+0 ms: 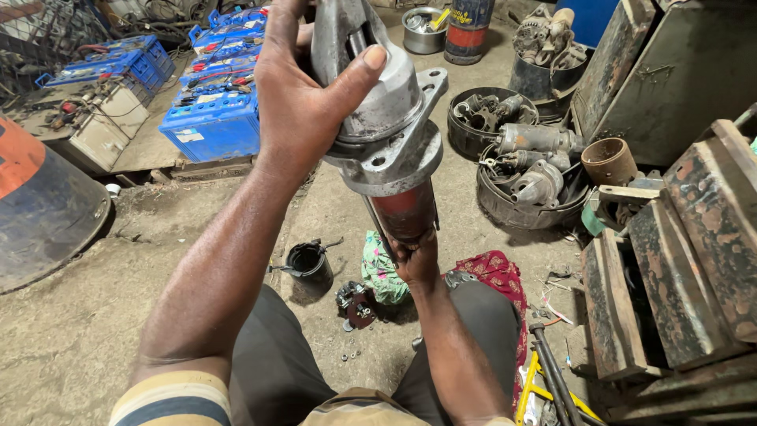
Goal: The person assembles a motor by fitting a rotor into a stator, attaching a metal housing, and applying lubricant to a bearing. The person handles the rotor, stator, housing, and a lubricant container while seated on the floor.
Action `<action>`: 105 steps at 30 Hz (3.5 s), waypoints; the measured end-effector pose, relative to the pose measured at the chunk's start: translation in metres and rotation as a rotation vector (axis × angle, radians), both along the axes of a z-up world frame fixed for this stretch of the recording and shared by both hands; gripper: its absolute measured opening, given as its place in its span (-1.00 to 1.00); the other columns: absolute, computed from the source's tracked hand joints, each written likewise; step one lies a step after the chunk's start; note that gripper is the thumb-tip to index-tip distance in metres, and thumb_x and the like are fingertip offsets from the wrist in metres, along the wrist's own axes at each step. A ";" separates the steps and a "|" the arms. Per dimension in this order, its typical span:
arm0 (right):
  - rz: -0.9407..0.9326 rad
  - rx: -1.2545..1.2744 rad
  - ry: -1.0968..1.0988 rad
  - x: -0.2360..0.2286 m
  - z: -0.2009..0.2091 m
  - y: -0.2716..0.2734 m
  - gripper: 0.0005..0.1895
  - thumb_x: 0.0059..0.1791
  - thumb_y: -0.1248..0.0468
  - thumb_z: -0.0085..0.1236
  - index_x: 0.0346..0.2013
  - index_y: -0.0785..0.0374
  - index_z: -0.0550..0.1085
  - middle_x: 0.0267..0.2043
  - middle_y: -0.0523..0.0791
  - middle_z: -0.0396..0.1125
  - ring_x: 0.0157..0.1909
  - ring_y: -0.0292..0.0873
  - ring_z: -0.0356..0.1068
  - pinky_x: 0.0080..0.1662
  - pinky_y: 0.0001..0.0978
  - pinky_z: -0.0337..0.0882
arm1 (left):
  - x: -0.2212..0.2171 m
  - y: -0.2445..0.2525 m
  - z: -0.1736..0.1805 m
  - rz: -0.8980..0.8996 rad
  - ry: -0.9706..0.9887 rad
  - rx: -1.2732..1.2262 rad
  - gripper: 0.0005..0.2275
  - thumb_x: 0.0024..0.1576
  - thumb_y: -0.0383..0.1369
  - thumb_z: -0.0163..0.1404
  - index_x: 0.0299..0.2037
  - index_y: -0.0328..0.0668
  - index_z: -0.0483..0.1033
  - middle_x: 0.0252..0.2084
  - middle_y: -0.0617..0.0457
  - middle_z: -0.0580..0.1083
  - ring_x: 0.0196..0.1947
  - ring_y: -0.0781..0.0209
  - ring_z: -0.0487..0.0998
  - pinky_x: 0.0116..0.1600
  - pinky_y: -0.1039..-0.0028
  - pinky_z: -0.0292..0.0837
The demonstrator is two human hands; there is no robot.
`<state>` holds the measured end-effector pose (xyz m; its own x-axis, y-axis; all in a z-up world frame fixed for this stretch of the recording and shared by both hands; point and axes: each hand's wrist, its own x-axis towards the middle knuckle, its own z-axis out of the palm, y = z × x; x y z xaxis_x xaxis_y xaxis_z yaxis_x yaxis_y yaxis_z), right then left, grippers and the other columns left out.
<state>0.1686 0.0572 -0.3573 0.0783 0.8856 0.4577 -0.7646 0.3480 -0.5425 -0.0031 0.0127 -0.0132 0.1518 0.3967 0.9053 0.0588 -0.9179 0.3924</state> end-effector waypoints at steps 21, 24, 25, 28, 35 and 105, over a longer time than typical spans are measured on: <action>-0.017 -0.062 0.079 -0.004 -0.004 0.001 -0.37 -0.06 -0.34 0.22 -0.54 0.12 0.32 -0.63 -0.23 0.14 -0.64 -0.34 0.07 -0.53 -0.48 0.11 | 0.004 0.004 0.005 0.045 -0.055 0.003 -0.39 0.23 -0.25 0.32 0.38 -0.30 0.27 0.15 -0.04 0.52 0.13 0.25 0.61 0.25 0.46 0.56; 0.121 -0.050 0.134 -0.002 -0.002 0.001 -0.41 -0.04 -0.26 0.25 -0.64 0.01 0.21 -0.63 -0.24 0.11 -0.65 -0.34 0.04 -0.53 -0.47 0.09 | -0.004 0.015 0.019 0.030 -0.122 0.038 -0.44 0.17 -0.18 0.29 0.26 -0.29 0.35 0.10 0.03 0.52 0.05 0.28 0.60 0.17 0.46 0.57; 0.207 0.018 0.155 -0.002 0.000 -0.002 -0.40 -0.03 -0.27 0.23 -0.64 0.02 0.21 -0.62 -0.22 0.13 -0.64 -0.34 0.05 -0.54 -0.50 0.07 | -0.010 0.022 0.025 0.039 -0.146 0.070 -0.47 0.15 -0.15 0.27 0.20 -0.29 0.39 0.07 0.05 0.51 0.01 0.31 0.60 0.12 0.47 0.57; 0.339 0.063 0.196 -0.004 0.005 -0.009 -0.40 -0.04 -0.30 0.21 -0.62 0.03 0.23 -0.59 -0.19 0.16 -0.61 -0.37 0.06 -0.55 -0.56 0.02 | -0.035 0.054 0.047 0.206 -0.253 0.026 -0.57 0.20 -0.14 0.36 -0.01 -0.35 0.50 -0.06 0.00 0.51 -0.18 0.31 0.52 -0.07 0.42 0.52; 0.365 0.066 0.168 0.002 0.017 -0.019 -0.42 -0.05 -0.32 0.19 -0.59 0.02 0.25 -0.55 -0.20 0.17 -0.63 -0.42 0.02 -0.56 -0.57 -0.02 | -0.091 0.081 -0.020 0.071 -0.649 -0.376 -0.59 0.21 -0.14 0.31 -0.01 -0.35 0.50 -0.06 -0.01 0.51 -0.17 0.28 0.52 -0.05 0.39 0.52; 0.090 0.283 0.231 0.160 0.036 -0.070 0.21 -0.20 -0.59 -0.04 0.31 0.38 0.24 -0.56 -0.16 0.11 -0.62 -0.37 0.10 -0.56 -0.62 0.16 | -0.073 0.011 -0.318 -0.521 -1.198 -1.130 -0.62 0.25 -0.12 -0.17 -0.01 -0.32 0.49 -0.06 -0.15 0.55 -0.09 -0.05 0.60 0.10 0.12 0.54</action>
